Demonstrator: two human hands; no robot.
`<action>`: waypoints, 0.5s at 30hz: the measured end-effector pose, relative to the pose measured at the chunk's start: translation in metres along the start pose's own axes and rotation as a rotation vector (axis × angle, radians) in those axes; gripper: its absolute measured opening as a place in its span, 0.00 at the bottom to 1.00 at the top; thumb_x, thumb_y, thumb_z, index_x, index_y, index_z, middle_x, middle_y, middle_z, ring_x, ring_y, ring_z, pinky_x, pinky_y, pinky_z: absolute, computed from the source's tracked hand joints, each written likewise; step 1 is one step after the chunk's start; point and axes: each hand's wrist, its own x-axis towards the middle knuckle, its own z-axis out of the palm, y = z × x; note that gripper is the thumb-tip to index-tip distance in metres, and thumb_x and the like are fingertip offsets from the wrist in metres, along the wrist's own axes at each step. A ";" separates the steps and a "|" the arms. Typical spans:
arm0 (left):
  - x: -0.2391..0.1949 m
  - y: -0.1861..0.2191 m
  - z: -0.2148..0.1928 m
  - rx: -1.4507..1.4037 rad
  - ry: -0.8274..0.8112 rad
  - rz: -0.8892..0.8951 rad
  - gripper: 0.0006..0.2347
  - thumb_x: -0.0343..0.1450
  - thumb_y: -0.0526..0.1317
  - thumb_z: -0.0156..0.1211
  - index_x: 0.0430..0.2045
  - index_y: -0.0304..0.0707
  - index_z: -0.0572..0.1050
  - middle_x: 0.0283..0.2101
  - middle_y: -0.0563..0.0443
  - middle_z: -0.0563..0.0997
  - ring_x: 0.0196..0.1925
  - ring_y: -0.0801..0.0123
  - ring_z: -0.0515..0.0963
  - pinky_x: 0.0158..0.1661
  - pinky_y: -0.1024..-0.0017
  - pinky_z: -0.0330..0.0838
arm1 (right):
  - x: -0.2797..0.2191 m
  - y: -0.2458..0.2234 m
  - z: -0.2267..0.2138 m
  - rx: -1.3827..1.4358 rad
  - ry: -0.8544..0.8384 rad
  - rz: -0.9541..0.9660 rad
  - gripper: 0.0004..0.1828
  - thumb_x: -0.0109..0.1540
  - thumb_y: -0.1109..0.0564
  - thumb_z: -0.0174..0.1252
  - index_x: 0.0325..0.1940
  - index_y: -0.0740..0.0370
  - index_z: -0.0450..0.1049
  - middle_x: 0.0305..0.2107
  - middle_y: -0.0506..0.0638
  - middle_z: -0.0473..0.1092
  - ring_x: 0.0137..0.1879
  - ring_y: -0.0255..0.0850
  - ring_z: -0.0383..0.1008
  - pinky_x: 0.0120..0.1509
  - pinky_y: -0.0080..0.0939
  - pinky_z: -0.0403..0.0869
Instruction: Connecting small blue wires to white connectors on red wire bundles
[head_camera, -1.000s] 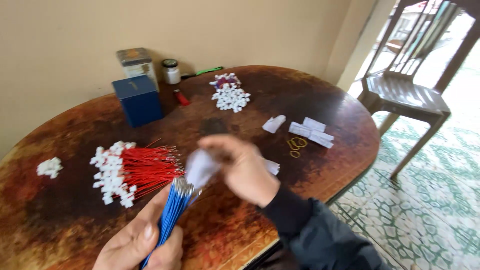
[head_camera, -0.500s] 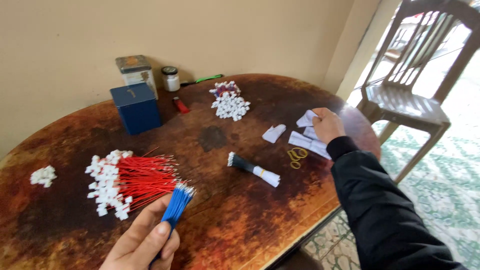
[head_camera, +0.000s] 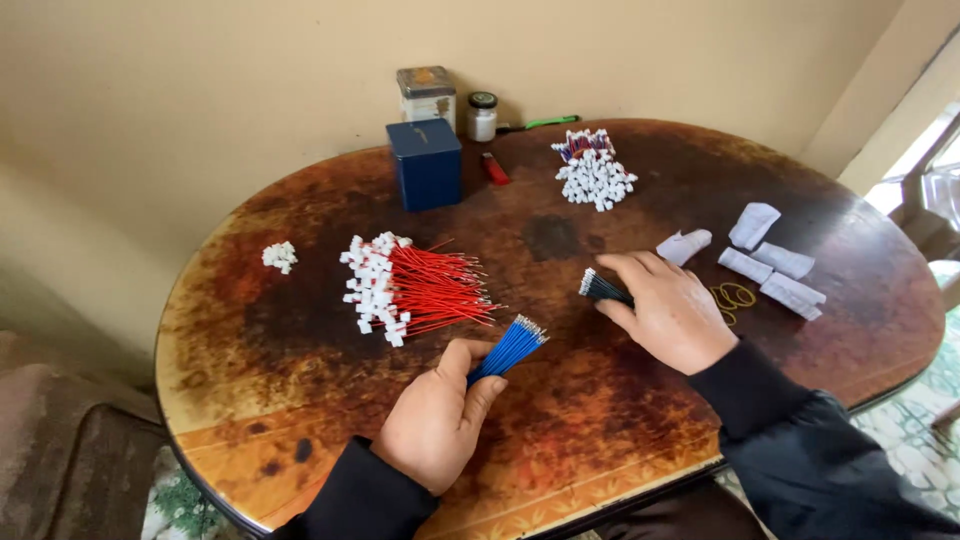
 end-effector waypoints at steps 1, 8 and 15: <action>0.000 -0.001 -0.001 -0.001 0.006 0.002 0.11 0.71 0.47 0.50 0.45 0.49 0.67 0.29 0.49 0.78 0.29 0.49 0.77 0.31 0.57 0.64 | 0.001 0.011 0.008 -0.004 0.003 -0.004 0.28 0.59 0.47 0.56 0.63 0.53 0.63 0.56 0.52 0.65 0.59 0.53 0.66 0.55 0.56 0.66; 0.002 -0.002 0.000 0.221 -0.007 0.010 0.14 0.71 0.48 0.50 0.48 0.49 0.64 0.31 0.41 0.80 0.32 0.42 0.78 0.33 0.49 0.67 | -0.004 0.082 0.049 -0.134 0.133 0.122 0.18 0.56 0.50 0.59 0.49 0.53 0.74 0.40 0.55 0.75 0.48 0.53 0.74 0.54 0.50 0.70; 0.004 0.004 0.010 0.328 -0.015 0.182 0.16 0.68 0.45 0.58 0.48 0.48 0.65 0.34 0.44 0.81 0.36 0.49 0.80 0.33 0.55 0.71 | -0.027 -0.025 -0.026 0.176 0.052 -0.069 0.28 0.57 0.42 0.58 0.57 0.56 0.70 0.49 0.53 0.73 0.55 0.47 0.71 0.59 0.47 0.65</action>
